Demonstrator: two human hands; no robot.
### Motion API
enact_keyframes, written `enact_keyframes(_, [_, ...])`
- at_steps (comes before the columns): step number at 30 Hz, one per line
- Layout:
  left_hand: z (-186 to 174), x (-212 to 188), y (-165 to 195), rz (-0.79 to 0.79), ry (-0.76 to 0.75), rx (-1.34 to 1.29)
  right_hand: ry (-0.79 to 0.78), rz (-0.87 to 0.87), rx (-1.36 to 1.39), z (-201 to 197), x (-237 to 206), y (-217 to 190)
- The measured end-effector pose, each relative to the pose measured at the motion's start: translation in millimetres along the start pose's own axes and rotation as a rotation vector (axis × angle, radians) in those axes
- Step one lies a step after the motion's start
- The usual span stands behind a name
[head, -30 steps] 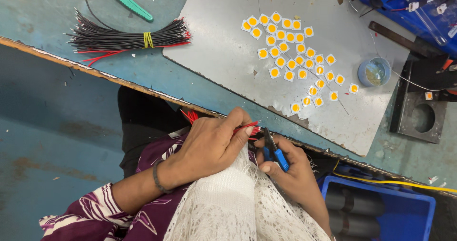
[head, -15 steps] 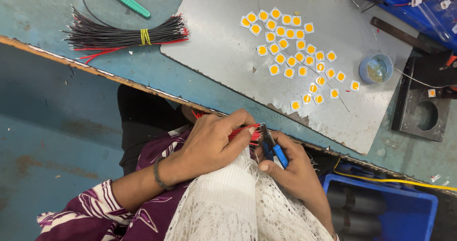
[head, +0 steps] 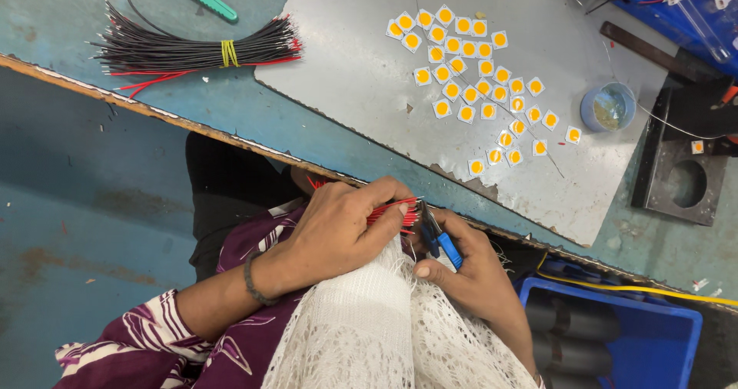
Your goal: The person sits at a factory workbench soldering red and black wires onto small yellow LED modules with a soldering iron. They strip insulation from wire ends with a hand tool, dip the stripped ends into a small container of flux or solder paste, and solder the wires to the modules one at a time.
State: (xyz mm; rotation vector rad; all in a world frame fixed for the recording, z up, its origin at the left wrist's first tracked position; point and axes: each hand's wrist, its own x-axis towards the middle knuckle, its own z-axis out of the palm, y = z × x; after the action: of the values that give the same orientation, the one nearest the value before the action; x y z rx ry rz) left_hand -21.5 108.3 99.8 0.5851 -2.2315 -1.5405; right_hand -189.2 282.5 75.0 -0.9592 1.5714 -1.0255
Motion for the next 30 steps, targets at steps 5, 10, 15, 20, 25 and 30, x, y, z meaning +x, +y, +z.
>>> enact_keyframes(5, [-0.2, -0.1, 0.5, -0.011, -0.002, 0.002, -0.002, -0.003, -0.012, -1.0, -0.2, -2.1])
enact_keyframes(10, [0.1, -0.4, 0.1, 0.021, 0.008, 0.008, -0.008, 0.005, -0.020, -0.4, -0.1, -4.1])
enact_keyframes(15, [0.3, -0.4, 0.5, 0.020, 0.005, 0.014, -0.013, 0.027, 0.027, 0.8, 0.8, -4.0])
enact_keyframes(20, [-0.5, -0.1, 0.9, 0.009, -0.004, 0.021, 0.000, 0.040, -0.003, 1.1, 1.4, -2.4])
enact_keyframes(25, [-0.3, -0.6, 0.7, 0.013, 0.005, 0.019, -0.009, 0.025, 0.023, 2.2, 0.9, -0.8])
enact_keyframes(30, [-0.3, -0.9, 0.1, 0.028, 0.012, 0.015, -0.015, 0.021, 0.016, 1.5, 1.1, -0.7])
